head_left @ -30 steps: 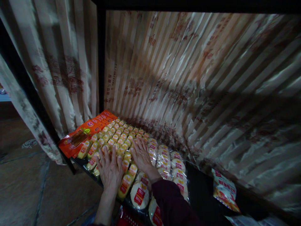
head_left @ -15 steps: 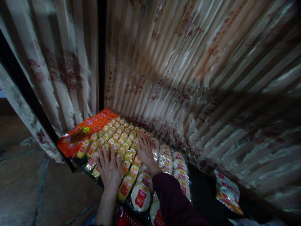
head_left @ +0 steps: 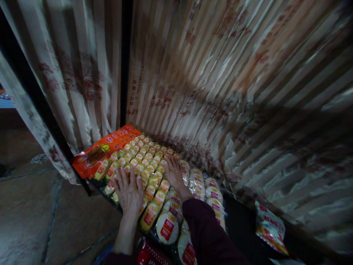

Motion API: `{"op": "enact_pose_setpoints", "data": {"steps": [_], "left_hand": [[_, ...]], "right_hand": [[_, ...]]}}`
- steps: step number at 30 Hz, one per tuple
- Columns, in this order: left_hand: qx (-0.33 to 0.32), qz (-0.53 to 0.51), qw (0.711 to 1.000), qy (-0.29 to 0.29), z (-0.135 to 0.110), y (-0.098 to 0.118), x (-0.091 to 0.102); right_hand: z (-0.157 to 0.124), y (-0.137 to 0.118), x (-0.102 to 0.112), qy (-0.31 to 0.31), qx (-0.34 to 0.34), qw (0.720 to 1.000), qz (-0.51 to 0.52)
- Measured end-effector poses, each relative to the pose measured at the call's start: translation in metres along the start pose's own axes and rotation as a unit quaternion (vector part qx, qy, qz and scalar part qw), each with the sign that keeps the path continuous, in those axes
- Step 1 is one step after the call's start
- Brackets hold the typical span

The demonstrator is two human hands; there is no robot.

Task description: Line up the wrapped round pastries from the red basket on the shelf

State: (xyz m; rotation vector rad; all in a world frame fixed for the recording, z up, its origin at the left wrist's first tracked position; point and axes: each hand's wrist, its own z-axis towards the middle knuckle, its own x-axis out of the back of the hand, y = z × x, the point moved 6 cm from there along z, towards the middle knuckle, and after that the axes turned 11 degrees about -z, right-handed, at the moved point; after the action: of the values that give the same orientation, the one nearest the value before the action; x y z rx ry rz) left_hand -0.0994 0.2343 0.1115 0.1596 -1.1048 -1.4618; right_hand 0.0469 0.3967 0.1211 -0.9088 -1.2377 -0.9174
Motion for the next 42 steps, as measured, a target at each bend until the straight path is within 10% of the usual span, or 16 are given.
{"op": "enact_pose_setpoints", "data": {"steps": [14,35,42], "left_hand": [[-0.056,-0.089,0.991,-0.083,-0.023,0.057,-0.002],[-0.05,-0.055,0.994,-0.085,-0.022,0.045,-0.011],[-0.07,-0.125,0.987,-0.068,-0.027,0.06,-0.005]], "right_hand": [[-0.084,0.031,0.02,0.001,-0.013,0.997,-0.071],[-0.092,0.014,0.003,-0.03,0.024,0.995,-0.094],[-0.124,0.043,0.021,0.052,0.002,0.998,-0.044]]}}
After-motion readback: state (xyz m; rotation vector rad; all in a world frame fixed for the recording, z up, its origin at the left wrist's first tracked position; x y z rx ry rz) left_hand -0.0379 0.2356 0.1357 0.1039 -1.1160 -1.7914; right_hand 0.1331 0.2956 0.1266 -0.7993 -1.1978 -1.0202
